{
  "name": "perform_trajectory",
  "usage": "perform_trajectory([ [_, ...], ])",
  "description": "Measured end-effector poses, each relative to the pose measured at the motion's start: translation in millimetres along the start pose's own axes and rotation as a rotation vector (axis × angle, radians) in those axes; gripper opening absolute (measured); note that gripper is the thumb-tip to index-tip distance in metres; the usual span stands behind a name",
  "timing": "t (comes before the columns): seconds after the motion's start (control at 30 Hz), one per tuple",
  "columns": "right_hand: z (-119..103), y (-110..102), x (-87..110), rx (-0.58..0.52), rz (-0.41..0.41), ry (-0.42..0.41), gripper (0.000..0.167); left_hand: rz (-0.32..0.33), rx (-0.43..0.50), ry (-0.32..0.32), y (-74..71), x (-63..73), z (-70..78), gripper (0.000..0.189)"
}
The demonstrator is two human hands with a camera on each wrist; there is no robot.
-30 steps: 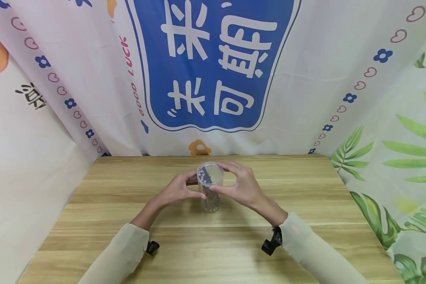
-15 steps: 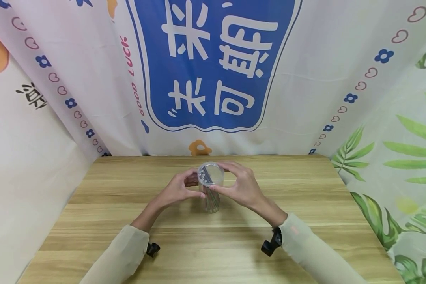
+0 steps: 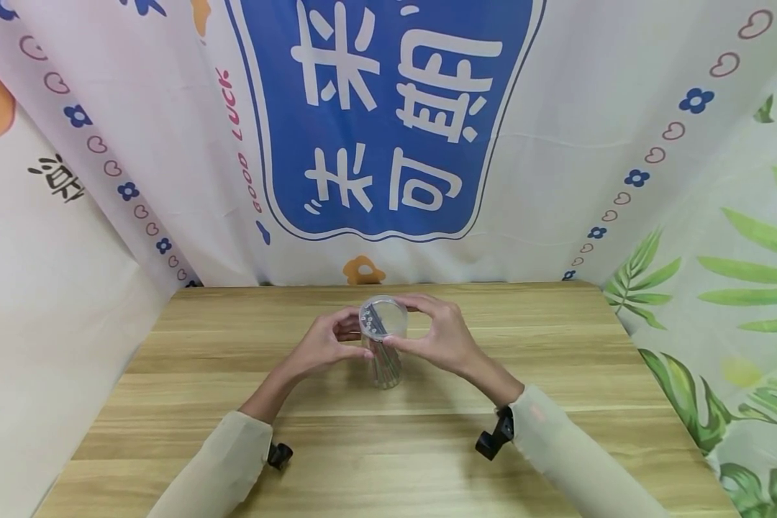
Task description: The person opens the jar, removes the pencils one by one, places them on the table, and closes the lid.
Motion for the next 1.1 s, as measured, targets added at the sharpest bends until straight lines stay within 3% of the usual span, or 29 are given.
perform_trajectory([
  [0.23, 7.0, 1.6, -4.6, -0.098, -0.077, 0.072, 0.063, 0.006, -0.005, -0.025, -1.3, 0.2, -0.2, 0.068],
  [0.8, 32.1, 9.1, -19.5, -0.372, -0.379, 0.211, 0.062, -0.014, 0.039, -0.007, 0.4, -1.1, 0.6, 0.069],
  [0.97, 32.7, 8.9, -20.5, -0.37, -0.399, 0.225, 0.062, -0.017, 0.046, -0.017, 0.8, -0.6, 1.0, 0.069],
  [1.1, 26.1, 5.9, -19.3, -0.35, -0.377, 0.172, 0.064, -0.018, 0.057, -0.015, 0.3, -0.3, 0.1, 0.069],
])
Point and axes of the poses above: each hand's wrist, its own x-axis away from the middle knuckle, its own y-axis out of the palm, z = x × y, the point moved 7 cm from there along -x, towards the middle knuckle, and after that the axes turned 15 degrees about z, right-handed, at the moved point
